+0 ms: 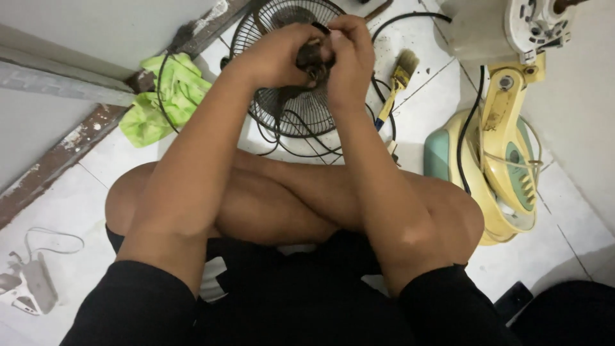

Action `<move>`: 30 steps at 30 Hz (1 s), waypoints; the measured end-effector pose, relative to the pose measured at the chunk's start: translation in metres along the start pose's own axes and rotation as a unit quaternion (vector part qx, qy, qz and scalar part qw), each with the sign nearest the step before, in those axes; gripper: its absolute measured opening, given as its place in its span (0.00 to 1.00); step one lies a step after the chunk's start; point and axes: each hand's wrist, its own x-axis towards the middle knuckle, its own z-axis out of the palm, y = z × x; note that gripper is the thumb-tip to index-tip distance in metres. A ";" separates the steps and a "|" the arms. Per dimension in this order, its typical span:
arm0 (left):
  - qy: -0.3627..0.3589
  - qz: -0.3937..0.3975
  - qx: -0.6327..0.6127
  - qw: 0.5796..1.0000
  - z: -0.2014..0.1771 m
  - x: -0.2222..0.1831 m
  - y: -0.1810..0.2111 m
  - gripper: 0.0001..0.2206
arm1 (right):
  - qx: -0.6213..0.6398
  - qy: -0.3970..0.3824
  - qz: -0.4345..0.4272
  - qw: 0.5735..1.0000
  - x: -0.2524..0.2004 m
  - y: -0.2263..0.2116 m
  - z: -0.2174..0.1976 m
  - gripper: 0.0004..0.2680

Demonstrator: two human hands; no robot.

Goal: Reassembling a fan motor by attaching the motor unit to the rear guard using a screwdriver.

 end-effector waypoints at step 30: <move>-0.025 -0.016 0.056 0.998 0.002 0.001 -0.001 0.32 | -0.101 -0.326 0.099 0.935 0.049 -0.001 -0.042 0.14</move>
